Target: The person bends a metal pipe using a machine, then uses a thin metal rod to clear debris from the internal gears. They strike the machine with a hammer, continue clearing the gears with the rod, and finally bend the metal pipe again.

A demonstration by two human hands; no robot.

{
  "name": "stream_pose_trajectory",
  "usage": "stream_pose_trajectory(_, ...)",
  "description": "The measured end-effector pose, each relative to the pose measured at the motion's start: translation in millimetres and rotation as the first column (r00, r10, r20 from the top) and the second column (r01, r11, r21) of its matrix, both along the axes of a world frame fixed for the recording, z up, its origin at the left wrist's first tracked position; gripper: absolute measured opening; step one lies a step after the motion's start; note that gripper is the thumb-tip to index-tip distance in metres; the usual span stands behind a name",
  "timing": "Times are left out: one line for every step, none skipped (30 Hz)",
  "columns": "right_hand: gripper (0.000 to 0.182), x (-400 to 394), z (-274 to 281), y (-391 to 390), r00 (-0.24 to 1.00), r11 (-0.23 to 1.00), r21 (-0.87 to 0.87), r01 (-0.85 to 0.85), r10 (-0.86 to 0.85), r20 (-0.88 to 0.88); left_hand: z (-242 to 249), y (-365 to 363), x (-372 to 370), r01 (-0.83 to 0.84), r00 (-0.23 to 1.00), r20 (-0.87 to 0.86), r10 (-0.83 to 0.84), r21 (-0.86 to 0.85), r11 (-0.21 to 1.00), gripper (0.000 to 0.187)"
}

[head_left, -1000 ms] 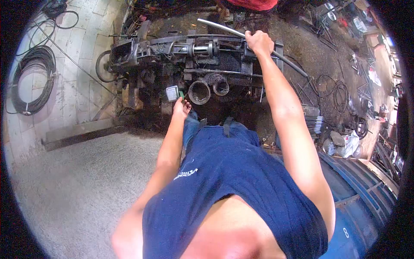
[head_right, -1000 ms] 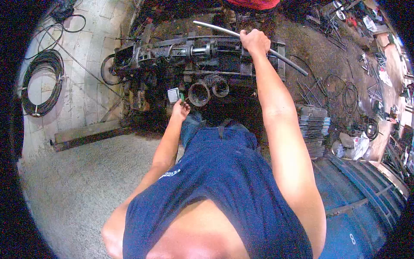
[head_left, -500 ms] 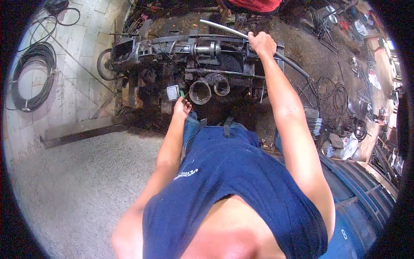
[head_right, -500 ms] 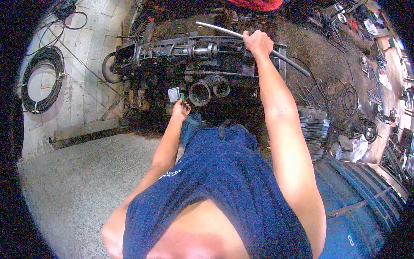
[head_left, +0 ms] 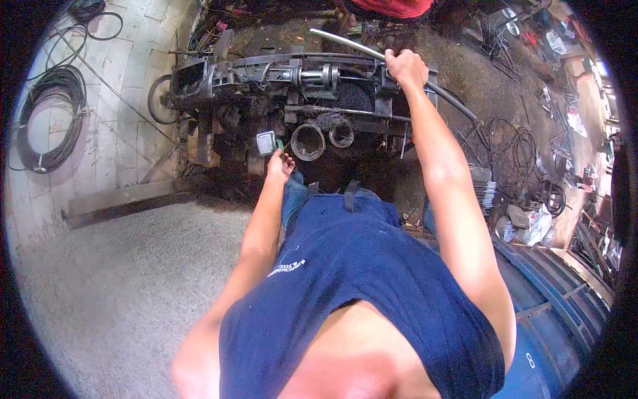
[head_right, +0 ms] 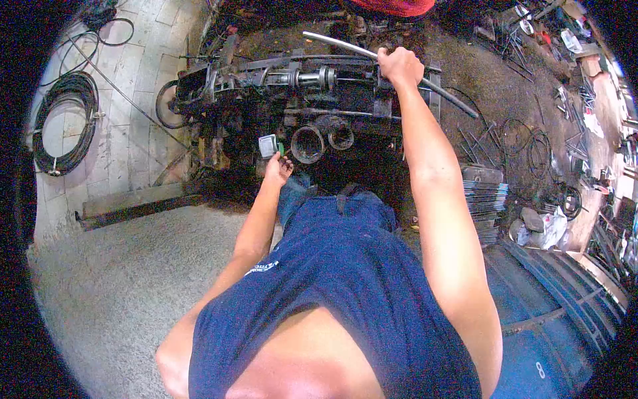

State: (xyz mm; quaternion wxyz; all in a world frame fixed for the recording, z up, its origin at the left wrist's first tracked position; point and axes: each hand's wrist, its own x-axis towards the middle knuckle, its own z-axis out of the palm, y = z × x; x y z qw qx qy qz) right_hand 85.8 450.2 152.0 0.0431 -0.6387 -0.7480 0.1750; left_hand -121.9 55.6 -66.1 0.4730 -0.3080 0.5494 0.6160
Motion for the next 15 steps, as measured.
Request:
stream_pose_trajectory(0.058,0.3,-0.6,0.3,1.0,1.0,-0.003,0.01,-0.01,0.0,1.1,0.2,0.4,-0.001,1.0,0.0,0.001,0.0,1.0,0.021)
stream_pose_trajectory(0.058,0.3,-1.3,0.4,1.0,1.0,-0.006,0.02,-0.02,0.001,2.3,0.4,0.7,0.001,1.0,-0.007,-0.001,0.001,1.0,0.022)
stream_pose_trajectory(0.058,-0.8,-1.8,-0.1,1.0,1.0,-0.007,0.02,-0.02,0.001,1.1,0.0,0.8,0.003,1.0,-0.013,-0.003,0.001,1.0,0.022)
stream_pose_trajectory(0.059,-3.0,-2.2,-0.6,1.0,1.0,-0.003,0.012,-0.012,0.001,-0.2,-0.1,0.9,0.005,1.0,-0.013,-0.005,0.001,1.0,0.022)
stream_pose_trajectory(0.059,-4.6,-2.4,-0.8,1.0,1.0,0.002,0.004,-0.004,0.0,-1.2,0.2,0.3,0.01,1.0,-0.005,-0.01,-0.006,1.0,0.022)
stream_pose_trajectory(0.059,-5.0,-1.7,-1.1,1.0,1.0,0.002,0.006,-0.006,-0.001,-3.9,-0.3,-1.4,0.016,1.0,0.001,-0.016,-0.014,1.0,0.023)
stream_pose_trajectory(0.059,-5.2,-0.7,-1.3,1.0,1.0,0.004,-0.006,0.006,0.005,-6.8,-0.8,-2.7,0.017,1.0,0.0,-0.017,-0.014,1.0,0.023)
stream_pose_trajectory(0.059,-4.9,0.2,-1.4,1.0,1.0,0.006,-0.018,0.018,0.012,-9.8,-1.4,-3.4,0.024,1.0,-0.001,-0.024,-0.026,0.999,0.023)
stream_pose_trajectory(0.059,-3.5,0.1,-0.7,1.0,1.0,0.007,-0.017,0.017,0.013,-11.1,-1.4,-3.3,0.03,1.0,0.0,-0.03,-0.038,0.999,0.023)
stream_pose_trajectory(0.059,-1.5,0.2,0.4,1.0,1.0,0.005,-0.008,0.008,0.01,-12.3,-1.4,-3.7,0.031,1.0,0.002,-0.031,-0.037,0.999,0.023)
stream_pose_trajectory(0.059,0.1,-0.1,0.9,1.0,1.0,0.003,0.0,0.0,0.007,-13.3,-2.2,-4.1,0.042,0.999,0.008,-0.041,-0.027,0.999,0.023)
stream_pose_trajectory(0.059,1.0,-0.1,0.6,1.0,1.0,0.003,0.0,0.0,0.007,-12.7,-2.5,-3.9,0.052,0.999,0.013,-0.051,-0.018,0.998,0.022)
stream_pose_trajectory(0.059,1.3,-0.3,0.4,1.0,1.0,0.005,0.004,-0.004,0.004,-12.1,-2.2,-3.8,0.052,0.999,0.013,-0.051,-0.018,0.999,0.022)
stream_pose_trajectory(0.059,1.6,-0.6,0.0,1.0,1.0,0.007,0.008,-0.008,0.0,-11.6,-2.2,-3.9,0.048,0.999,0.012,-0.048,-0.019,0.999,0.021)
stream_pose_trajectory(0.059,0.6,-1.1,-0.3,1.0,1.0,0.006,0.009,-0.009,0.001,-11.1,-1.8,-3.4,0.046,0.999,0.011,-0.046,-0.02,0.999,0.02)
